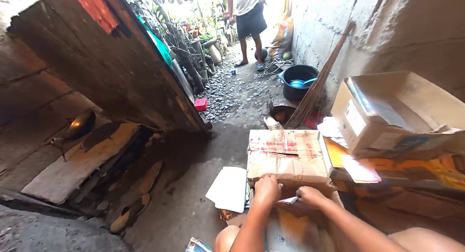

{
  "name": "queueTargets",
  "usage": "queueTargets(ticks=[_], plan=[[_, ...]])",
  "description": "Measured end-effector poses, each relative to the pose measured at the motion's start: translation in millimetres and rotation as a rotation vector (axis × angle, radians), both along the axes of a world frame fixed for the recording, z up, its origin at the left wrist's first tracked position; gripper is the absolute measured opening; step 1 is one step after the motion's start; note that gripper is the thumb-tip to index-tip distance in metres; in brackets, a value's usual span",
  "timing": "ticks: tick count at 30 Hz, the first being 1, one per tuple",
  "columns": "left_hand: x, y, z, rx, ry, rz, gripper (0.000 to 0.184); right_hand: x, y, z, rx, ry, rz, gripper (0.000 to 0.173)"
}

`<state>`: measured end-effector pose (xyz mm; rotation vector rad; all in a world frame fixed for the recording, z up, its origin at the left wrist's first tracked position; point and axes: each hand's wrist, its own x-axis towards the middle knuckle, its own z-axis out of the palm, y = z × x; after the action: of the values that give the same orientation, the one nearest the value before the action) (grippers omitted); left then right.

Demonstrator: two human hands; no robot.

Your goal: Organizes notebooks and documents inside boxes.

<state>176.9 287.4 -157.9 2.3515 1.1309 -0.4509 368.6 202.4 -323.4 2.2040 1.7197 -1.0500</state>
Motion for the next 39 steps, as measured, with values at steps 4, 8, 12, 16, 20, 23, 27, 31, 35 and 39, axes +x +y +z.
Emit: queueTargets(ticks=[4, 8, 12, 16, 20, 23, 27, 31, 35, 39], plan=[[0.2, -0.7, 4.4, 0.024, -0.034, 0.007, 0.038, 9.9, 3.5, 96.0, 0.034, 0.097, -0.093, 0.039], [-1.3, 4.9, 4.0, -0.028, -0.202, 0.018, 0.039, 44.4, -7.4, 158.3, 0.216, 0.317, -0.228, 0.042], [-1.3, 10.5, -1.3, -0.094, -0.413, 0.037, 0.045, 66.8, -28.0, 186.3, 0.417, 0.720, -0.376, 0.030], [1.3, 14.6, -2.6, -0.144, -0.534, 0.062, 0.044, 70.9, -34.8, 184.6, 0.513, 1.033, -0.503, 0.023], [4.3, 19.3, -2.2, -0.264, -0.630, 0.095, 0.036, 72.2, -29.4, 175.3, 0.499, 1.182, -0.572, 0.023], [9.7, 21.8, -3.0, -0.387, -0.696, 0.109, 0.029, 71.7, -24.2, 178.4, 0.461, 1.199, -0.622, 0.024], [21.0, 19.2, -7.9, -0.522, -0.819, 0.276, 0.025, 83.3, -24.1, 170.1, 0.424, 1.344, -0.689, 0.051], [29.5, 19.7, -12.5, -0.545, -0.965, 0.535, 0.025, 80.2, -15.3, 166.4, 0.526, 1.571, -0.876, 0.080], [35.4, 24.6, -19.8, -0.468, -1.053, 0.717, 0.027, 61.5, -0.7, 150.8, 0.532, 1.528, -0.875, 0.080], [37.6, 23.1, -23.2, -0.391, -1.124, 0.806, 0.026, 38.7, 3.4, 146.2, 0.508, 1.477, -0.948, 0.069]])
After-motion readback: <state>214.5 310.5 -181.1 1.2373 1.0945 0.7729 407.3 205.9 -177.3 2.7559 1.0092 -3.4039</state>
